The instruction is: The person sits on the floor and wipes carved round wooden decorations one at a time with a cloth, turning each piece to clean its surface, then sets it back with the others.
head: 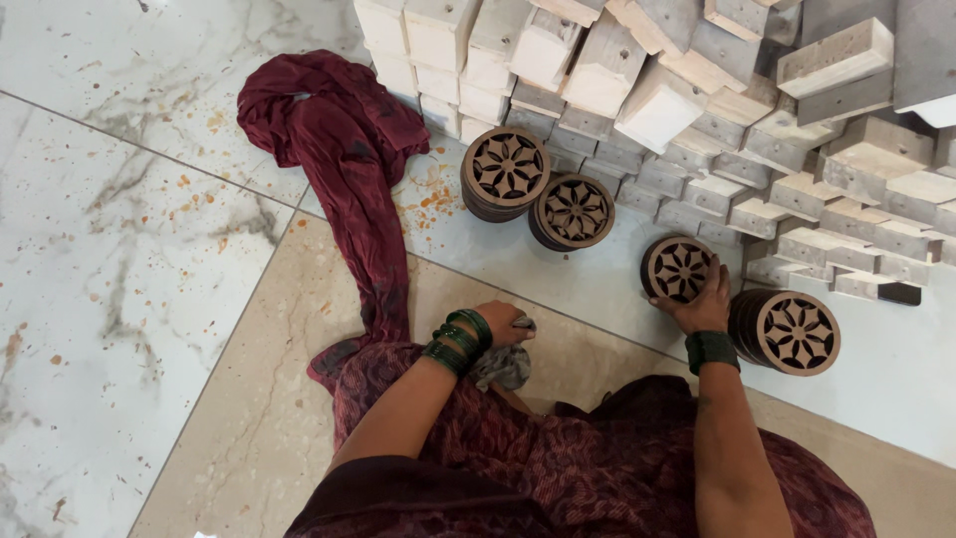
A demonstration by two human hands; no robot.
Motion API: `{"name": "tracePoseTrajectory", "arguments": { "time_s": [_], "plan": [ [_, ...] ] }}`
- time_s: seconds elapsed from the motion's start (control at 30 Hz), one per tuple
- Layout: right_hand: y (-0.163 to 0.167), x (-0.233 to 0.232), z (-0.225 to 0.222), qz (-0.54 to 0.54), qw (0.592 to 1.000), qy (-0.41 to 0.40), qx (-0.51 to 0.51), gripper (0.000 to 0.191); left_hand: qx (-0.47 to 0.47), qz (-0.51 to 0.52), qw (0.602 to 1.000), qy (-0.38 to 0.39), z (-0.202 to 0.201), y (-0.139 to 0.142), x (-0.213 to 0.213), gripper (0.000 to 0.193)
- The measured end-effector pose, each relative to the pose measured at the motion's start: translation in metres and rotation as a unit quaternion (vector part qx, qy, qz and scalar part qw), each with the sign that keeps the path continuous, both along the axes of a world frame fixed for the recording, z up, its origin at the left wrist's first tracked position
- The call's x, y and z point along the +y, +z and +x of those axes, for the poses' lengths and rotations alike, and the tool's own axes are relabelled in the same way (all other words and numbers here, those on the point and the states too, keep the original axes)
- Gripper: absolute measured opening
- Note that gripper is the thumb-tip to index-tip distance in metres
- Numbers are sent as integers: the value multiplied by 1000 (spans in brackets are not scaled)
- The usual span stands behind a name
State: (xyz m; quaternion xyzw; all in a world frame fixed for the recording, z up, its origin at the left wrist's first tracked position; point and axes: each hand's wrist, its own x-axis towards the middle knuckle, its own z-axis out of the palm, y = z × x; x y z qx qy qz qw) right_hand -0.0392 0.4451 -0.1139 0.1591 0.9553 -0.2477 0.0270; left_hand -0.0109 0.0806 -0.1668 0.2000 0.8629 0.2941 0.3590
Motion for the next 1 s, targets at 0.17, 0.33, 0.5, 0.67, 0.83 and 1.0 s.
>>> {"name": "tracePoseTrajectory", "arguments": {
  "time_s": [0.17,0.33,0.5,0.67,0.83,1.0],
  "plan": [
    [4,-1,-1,-2,1000,-13,-23,148,13,7,1000,-12,-1,0,0,50],
    [3,1,0,21,1000,-13,-15,146,14,-3,1000,-7,-1,1,1,51],
    [-1,1,4,53,998,-1,18,141,-4,-10,1000,-10,-1,6,1,52],
    [-11,-19,30,-28,969,20,245,91,19,7,1000,0,-1,9,0,52],
    [-44,-104,99,-190,961,157,126,29,38,-17,999,-4,0,9,0,54],
    [-64,-160,186,-256,904,331,-88,47,59,-39,997,15,7,13,-3,54]
  ]
}}
